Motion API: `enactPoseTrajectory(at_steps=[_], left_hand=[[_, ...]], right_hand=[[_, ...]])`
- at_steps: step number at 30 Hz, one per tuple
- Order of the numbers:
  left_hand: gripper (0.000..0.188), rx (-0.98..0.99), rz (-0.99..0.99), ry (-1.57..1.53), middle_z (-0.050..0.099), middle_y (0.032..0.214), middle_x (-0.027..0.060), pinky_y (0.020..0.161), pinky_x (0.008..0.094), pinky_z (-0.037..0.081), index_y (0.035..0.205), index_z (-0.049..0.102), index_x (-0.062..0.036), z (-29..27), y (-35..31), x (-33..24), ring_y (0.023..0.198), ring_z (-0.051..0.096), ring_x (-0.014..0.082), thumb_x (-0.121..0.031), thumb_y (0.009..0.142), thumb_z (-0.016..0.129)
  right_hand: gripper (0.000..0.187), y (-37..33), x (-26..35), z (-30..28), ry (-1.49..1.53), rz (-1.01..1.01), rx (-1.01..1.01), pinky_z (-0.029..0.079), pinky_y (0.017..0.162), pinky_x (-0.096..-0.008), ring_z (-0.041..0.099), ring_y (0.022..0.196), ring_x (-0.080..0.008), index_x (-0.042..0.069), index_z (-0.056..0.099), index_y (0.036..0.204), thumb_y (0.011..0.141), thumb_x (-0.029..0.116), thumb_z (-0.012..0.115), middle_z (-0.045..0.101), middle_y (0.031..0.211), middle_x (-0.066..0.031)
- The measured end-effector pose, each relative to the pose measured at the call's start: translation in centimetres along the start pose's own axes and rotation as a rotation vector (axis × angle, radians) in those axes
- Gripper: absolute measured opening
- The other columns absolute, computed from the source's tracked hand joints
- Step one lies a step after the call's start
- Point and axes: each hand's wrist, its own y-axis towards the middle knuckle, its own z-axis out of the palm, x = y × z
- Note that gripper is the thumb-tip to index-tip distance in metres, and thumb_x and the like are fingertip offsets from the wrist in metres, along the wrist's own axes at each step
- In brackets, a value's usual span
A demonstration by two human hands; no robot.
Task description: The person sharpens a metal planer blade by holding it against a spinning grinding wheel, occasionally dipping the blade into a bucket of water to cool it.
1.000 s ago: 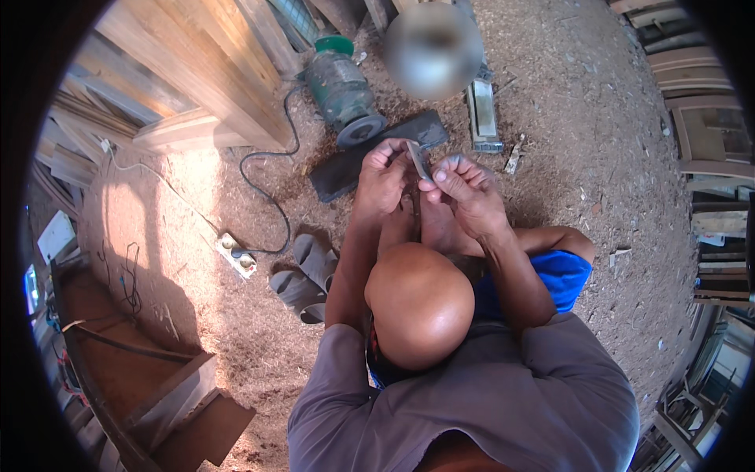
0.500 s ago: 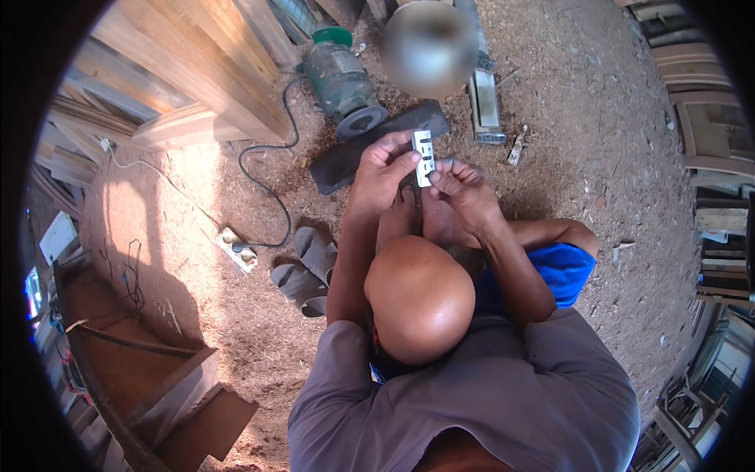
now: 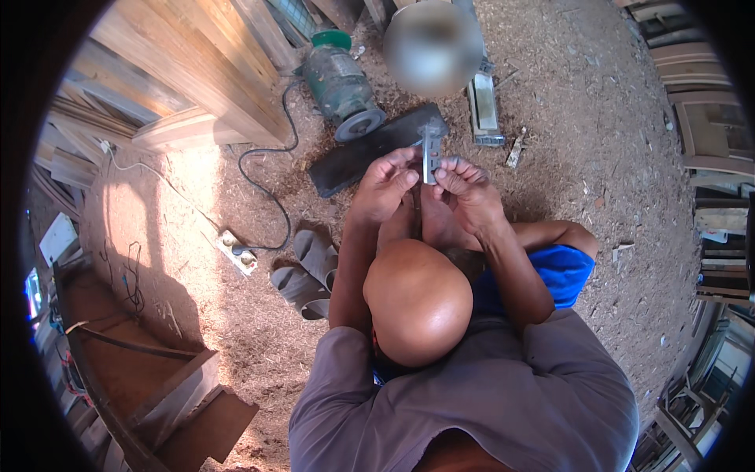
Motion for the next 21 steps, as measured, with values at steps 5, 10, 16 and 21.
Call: enactPoseTrajectory(at_steps=[5,10,16,21], left_hand=[[0.037,-0.054,0.002,-0.212,0.053,0.129,0.0197,0.093,0.0436,0.049,0.134,0.045,0.0001,0.4,0.4,0.0,0.115,0.055,0.0282,-0.008,0.098,0.048],[0.037,-0.135,0.011,-0.264,0.057,0.124,0.018,0.094,0.0448,0.049,0.135,0.044,-0.0013,-0.5,0.3,0.2,0.111,0.058,0.026,-0.008,0.098,0.046],[0.041,-0.164,0.035,-0.383,0.061,0.12,0.0158,0.093,0.0438,0.05,0.134,0.044,-0.0014,-1.6,-0.2,0.6,0.107,0.061,0.0237,-0.016,0.097,0.053],[0.051,-0.136,0.057,-0.385,0.061,0.122,0.0147,0.088,0.0425,0.053,0.133,0.045,0.0019,-1.2,-0.3,0.6,0.106,0.061,0.0245,-0.028,0.094,0.059]], right_hand=[[0.01,-0.2,-0.1,0.0,-0.001,0.06,-0.011,0.05,0.061,-0.0199,0.057,0.065,-0.0089,0.002,0.065,0.099,0.089,0.004,0.064,0.065,0.085,-0.0037],[0.014,-0.3,-0.4,-0.1,0.0,0.182,0.067,0.051,0.062,-0.0197,0.059,0.066,-0.0089,0.002,0.065,0.103,0.089,0.005,0.064,0.066,0.086,-0.0049],[0.018,0.3,-0.9,0.1,0.095,0.181,0.07,0.051,0.063,-0.0196,0.059,0.068,-0.0088,0.002,0.063,0.108,0.09,0.004,0.062,0.066,0.09,-0.0049],[0.016,0.9,-0.9,0.3,0.053,0.18,0.051,0.05,0.065,-0.0202,0.058,0.071,-0.0082,0.002,0.064,0.106,0.09,0.004,0.062,0.065,0.089,-0.0032]])
